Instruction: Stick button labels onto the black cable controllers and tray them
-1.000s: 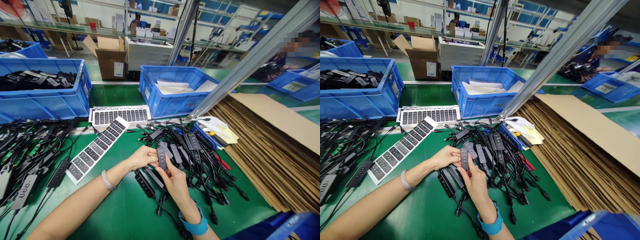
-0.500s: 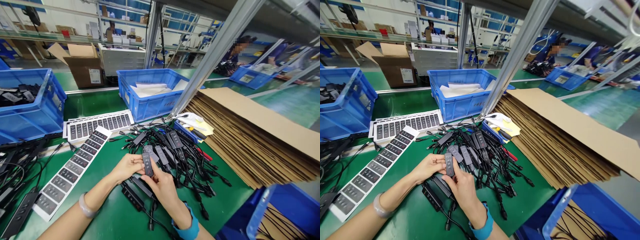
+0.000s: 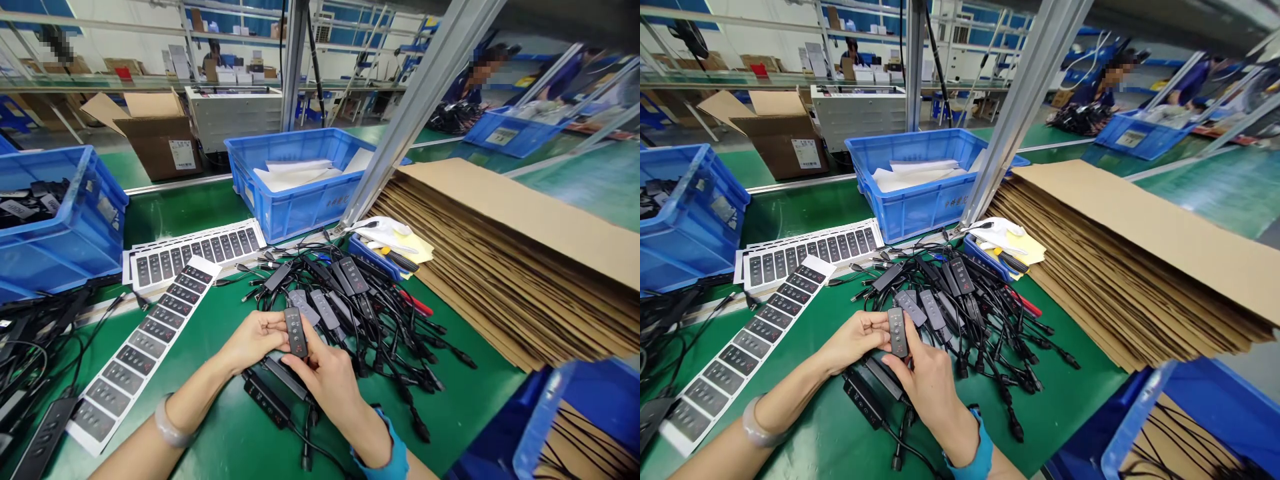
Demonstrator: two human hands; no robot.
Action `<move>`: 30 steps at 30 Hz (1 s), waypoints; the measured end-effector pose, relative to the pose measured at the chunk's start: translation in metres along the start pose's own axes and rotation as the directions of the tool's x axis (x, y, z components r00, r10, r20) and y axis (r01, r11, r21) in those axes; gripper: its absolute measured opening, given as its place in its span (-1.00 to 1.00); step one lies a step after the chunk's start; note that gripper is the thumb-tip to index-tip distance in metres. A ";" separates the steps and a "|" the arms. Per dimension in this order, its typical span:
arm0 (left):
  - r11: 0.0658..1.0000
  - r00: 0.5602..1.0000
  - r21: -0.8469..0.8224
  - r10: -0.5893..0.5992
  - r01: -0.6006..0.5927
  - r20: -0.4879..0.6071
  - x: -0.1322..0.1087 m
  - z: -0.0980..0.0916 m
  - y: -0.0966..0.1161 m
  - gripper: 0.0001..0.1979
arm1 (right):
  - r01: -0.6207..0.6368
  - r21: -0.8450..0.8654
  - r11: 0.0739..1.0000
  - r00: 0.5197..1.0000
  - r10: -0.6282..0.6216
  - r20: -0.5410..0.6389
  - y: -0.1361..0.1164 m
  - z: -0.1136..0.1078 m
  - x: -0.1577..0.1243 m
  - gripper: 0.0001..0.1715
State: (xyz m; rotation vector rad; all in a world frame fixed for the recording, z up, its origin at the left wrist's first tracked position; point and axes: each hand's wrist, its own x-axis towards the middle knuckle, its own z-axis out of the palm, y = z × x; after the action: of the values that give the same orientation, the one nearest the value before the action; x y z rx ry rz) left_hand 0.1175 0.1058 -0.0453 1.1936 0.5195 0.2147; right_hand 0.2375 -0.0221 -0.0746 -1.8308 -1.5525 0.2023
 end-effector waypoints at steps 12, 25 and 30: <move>1.000 0.994 0.023 0.021 -0.019 -0.104 0.002 0.010 0.001 -0.75 | 0.034 -0.033 0.999 0.999 -0.035 -0.014 0.000 0.001 0.001 -0.26; 0.999 0.999 0.041 0.009 -0.007 -0.049 -0.001 0.006 0.005 -0.69 | -0.036 0.034 0.999 0.997 0.033 0.075 -0.004 -0.004 0.002 -0.33; 0.999 0.999 0.044 0.013 -0.011 -0.032 -0.001 0.003 0.007 -0.65 | -0.024 0.034 0.999 0.998 0.022 0.063 -0.004 -0.004 0.002 -0.33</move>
State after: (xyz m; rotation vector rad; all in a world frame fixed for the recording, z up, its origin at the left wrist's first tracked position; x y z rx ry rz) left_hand 0.1190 0.1050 -0.0381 1.2380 0.5479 0.2341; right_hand 0.2375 -0.0222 -0.0687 -1.8317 -1.5618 0.2978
